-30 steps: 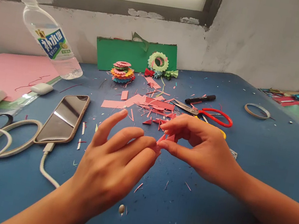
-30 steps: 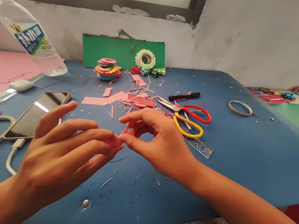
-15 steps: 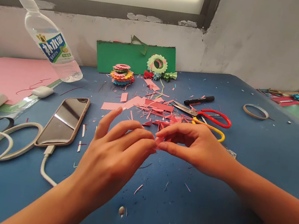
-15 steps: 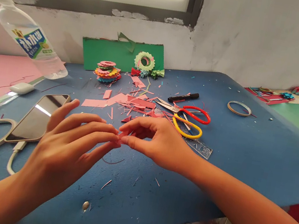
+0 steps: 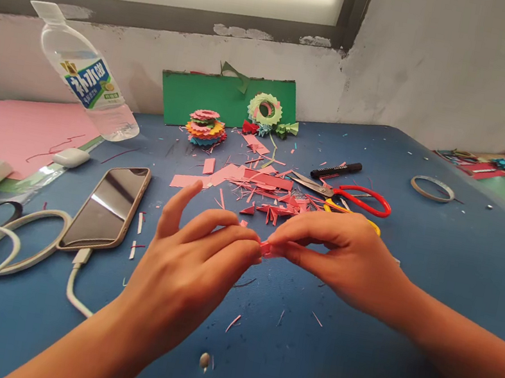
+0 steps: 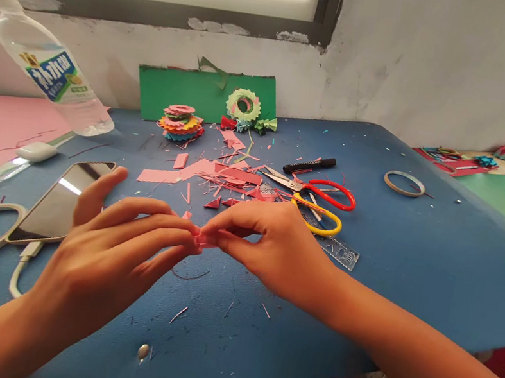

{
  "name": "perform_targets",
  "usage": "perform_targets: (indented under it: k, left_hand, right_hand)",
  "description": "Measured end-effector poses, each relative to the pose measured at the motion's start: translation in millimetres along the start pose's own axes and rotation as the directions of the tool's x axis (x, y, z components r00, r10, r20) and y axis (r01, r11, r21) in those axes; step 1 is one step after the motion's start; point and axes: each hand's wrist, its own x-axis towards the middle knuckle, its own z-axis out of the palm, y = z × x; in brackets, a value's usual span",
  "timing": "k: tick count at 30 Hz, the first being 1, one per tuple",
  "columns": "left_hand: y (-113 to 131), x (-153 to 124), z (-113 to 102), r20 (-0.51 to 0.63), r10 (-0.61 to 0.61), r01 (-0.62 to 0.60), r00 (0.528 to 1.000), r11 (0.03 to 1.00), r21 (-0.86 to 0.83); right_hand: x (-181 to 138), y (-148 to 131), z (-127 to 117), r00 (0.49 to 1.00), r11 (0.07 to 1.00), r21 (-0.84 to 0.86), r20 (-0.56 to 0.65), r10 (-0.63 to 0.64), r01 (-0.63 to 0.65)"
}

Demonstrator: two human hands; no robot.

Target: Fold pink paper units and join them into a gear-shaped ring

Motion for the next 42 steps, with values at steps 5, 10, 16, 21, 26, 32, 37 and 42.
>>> perform_targets:
  k: [5,10,16,21,26,32,37,42]
  left_hand:
    - [1.0,-2.1,-1.1,-0.054,-0.009,0.009,0.999,1.0,0.007]
    - [1.4,-7.3,-2.2,-0.088,0.027,-0.024,0.996,0.999,0.035]
    - [4.8,-7.8,0.7,-0.106,0.08,-0.075,0.991,0.996,0.042]
    - [8.9,-6.9,2.6,-0.09,0.081,-0.076,0.993,0.996,0.05]
    - [11.4,-7.6,2.1,-0.106,0.054,-0.047,0.993,0.996,0.071]
    - [12.7,-8.7,1.9,-0.095,0.072,-0.065,0.993,0.995,0.076]
    - [13.2,-7.6,1.8,-0.078,0.087,-0.082,0.993,0.994,0.072]
    - [11.1,-6.2,1.6,-0.046,0.095,-0.093,0.994,0.995,0.039]
  right_hand:
    - [-1.8,-1.0,2.7,0.979,0.966,-0.209,-0.109,-0.175,0.149]
    - [-7.8,-0.6,7.5,0.938,0.899,-0.321,-0.078,-0.339,0.298]
    - [-13.4,-5.0,8.6,0.914,0.829,-0.431,-0.022,-0.405,0.357]
    - [-12.2,-6.4,8.1,0.943,0.871,-0.382,0.005,-0.332,0.309]
    - [-9.0,-4.4,7.7,0.964,0.924,-0.302,-0.051,-0.26,0.233]
    - [-11.3,-4.9,8.8,0.957,0.91,-0.318,-0.026,-0.288,0.265]
    - [-9.3,-5.7,7.3,0.973,0.928,-0.304,-0.011,-0.23,0.216]
    - [-5.8,-7.0,3.4,0.985,0.944,-0.283,0.014,-0.172,0.169]
